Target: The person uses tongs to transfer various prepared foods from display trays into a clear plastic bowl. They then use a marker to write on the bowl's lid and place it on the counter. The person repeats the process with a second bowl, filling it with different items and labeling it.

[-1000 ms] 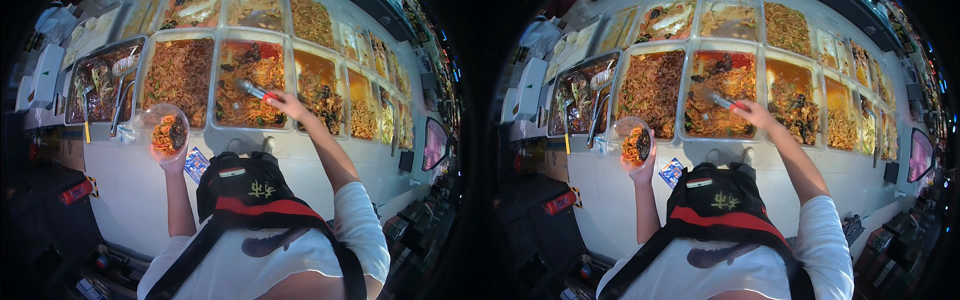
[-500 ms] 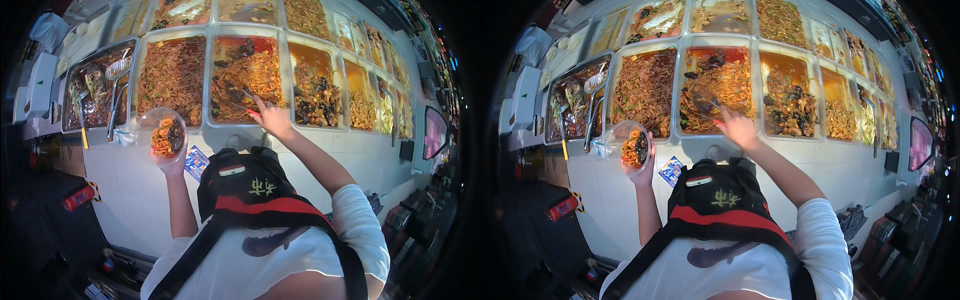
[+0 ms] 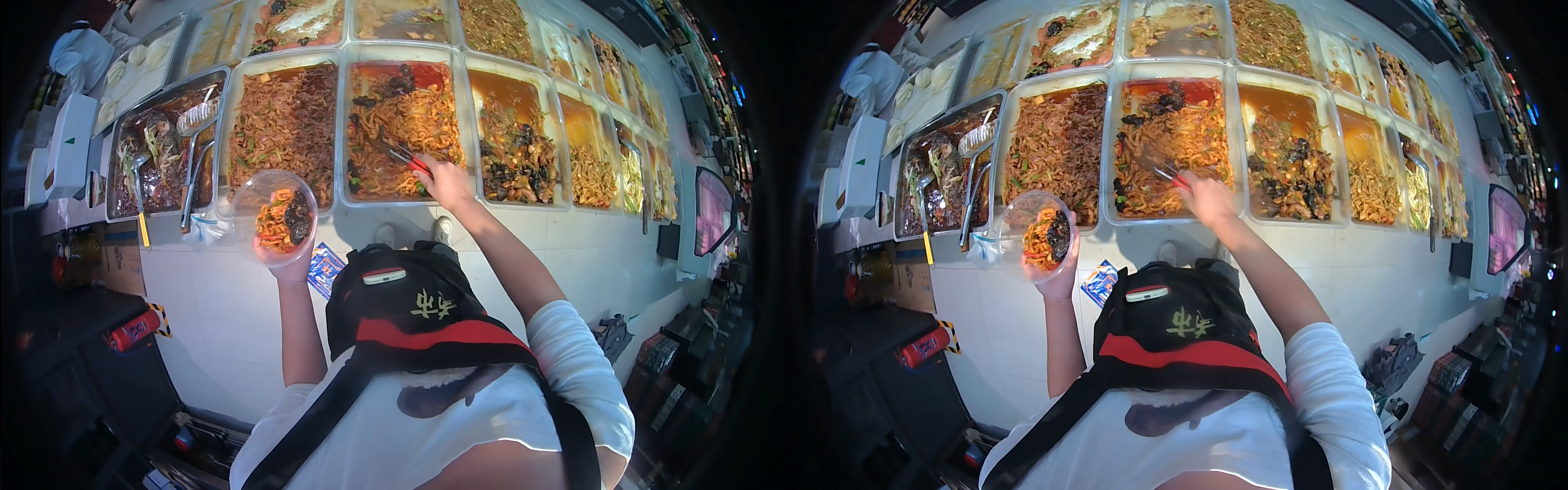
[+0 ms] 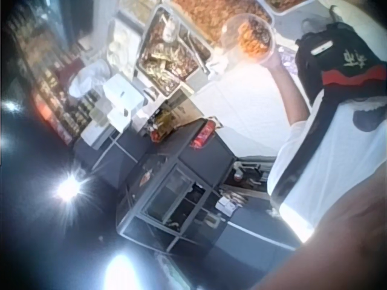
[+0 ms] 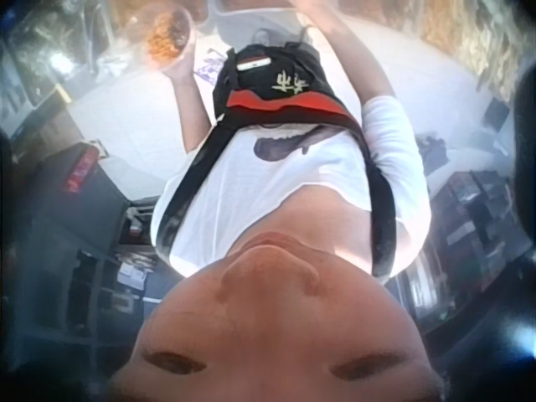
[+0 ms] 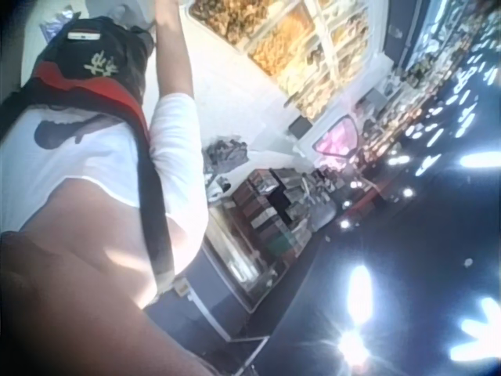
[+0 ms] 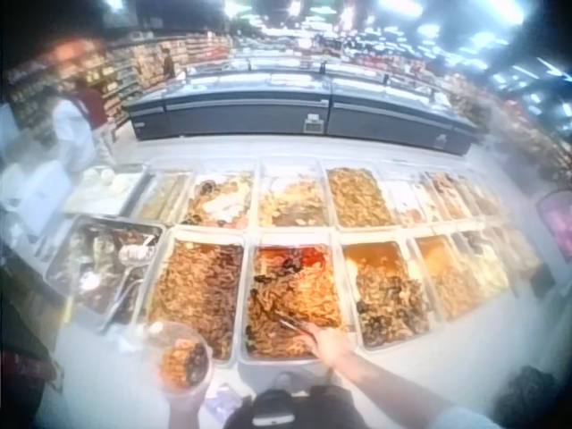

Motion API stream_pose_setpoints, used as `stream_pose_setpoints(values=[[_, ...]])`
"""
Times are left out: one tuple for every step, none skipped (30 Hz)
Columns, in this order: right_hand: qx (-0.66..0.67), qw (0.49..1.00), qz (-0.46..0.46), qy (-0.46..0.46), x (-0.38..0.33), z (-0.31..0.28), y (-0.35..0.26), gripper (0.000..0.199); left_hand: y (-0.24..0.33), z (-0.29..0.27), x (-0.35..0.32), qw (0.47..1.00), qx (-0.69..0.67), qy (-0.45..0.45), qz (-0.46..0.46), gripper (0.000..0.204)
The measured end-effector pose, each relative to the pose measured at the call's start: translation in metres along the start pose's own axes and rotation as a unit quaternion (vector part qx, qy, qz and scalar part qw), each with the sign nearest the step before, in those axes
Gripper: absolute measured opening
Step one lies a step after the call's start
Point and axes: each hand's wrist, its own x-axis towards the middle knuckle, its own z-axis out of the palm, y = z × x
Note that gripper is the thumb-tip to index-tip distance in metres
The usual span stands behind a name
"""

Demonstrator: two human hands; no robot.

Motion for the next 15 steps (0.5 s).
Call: stream_pose_setpoints(values=[[0.007, 1.0, 0.004, 0.004, -0.001, -0.002, -0.002, 0.036, -0.001, 0.001, -0.001, 1.0, -0.006, -0.005, -0.002, 0.083], [0.008, 1.0, 0.008, 0.002, -0.002, -0.004, -0.003, 0.036, -0.001, 0.001, -0.002, 1.0, -0.012, -0.011, -0.004, 0.084], [0.009, 1.0, 0.013, -0.001, -0.003, -0.007, -0.005, 0.036, 0.0, -0.001, -0.002, 1.0, -0.007, -0.007, 0.001, 0.086], [0.01, 1.0, 0.018, -0.003, -0.004, -0.01, -0.005, 0.036, 0.0, 0.0, -0.002, 1.0, -0.006, -0.009, -0.001, 0.085], [0.011, 1.0, 0.011, 0.015, -0.004, -0.011, -0.003, 0.036, 0.0, 0.001, -0.003, 1.0, -0.004, -0.012, -0.002, 0.084], [0.012, 0.999, 0.003, 0.034, -0.005, -0.012, -0.001, 0.036, 0.0, 0.002, -0.004, 1.0, -0.003, -0.014, -0.004, 0.083], [0.013, 0.999, -0.004, 0.052, -0.005, -0.016, 0.0, 0.036, 0.0, 0.003, -0.004, 1.0, 0.008, -0.011, -0.001, 0.081], [0.009, 0.999, 0.003, 0.053, -0.006, -0.02, 0.002, 0.036, 0.0, 0.003, -0.004, 1.0, 0.018, -0.007, 0.002, 0.08], [0.006, 0.998, 0.009, 0.054, -0.006, -0.026, 0.004, 0.036, 0.0, 0.003, -0.003, 1.0, 0.021, -0.01, 0.0, 0.078], [0.002, 0.998, 0.015, 0.055, -0.006, -0.032, 0.006, 0.036, 0.0, 0.003, -0.004, 1.0, 0.023, -0.014, -0.001, 0.077], [-0.008, 0.997, 0.006, 0.071, -0.006, -0.035, 0.011, 0.036, 0.0, 0.003, -0.004, 1.0, 0.018, -0.024, -0.008, 0.076], [-0.012, 0.997, 0.008, 0.073, -0.008, -0.04, 0.014, 0.036, 0.0, 0.004, -0.003, 0.999, 0.013, -0.026, -0.015, 0.076], [-0.016, 0.997, 0.008, 0.073, -0.009, -0.05, 0.014, 0.036, -0.001, 0.006, -0.003, 0.999, 0.008, -0.028, -0.022, 0.075], [-0.02, 0.997, 0.008, 0.074, -0.01, -0.057, 0.015, 0.037, -0.003, 0.009, -0.002, 0.999, 0.003, -0.023, -0.029, 0.075], [-0.011, 0.995, -0.005, 0.099, -0.011, -0.06, 0.02, 0.037, -0.005, 0.012, -0.001, 0.999, -0.001, -0.017, -0.036, 0.076]])
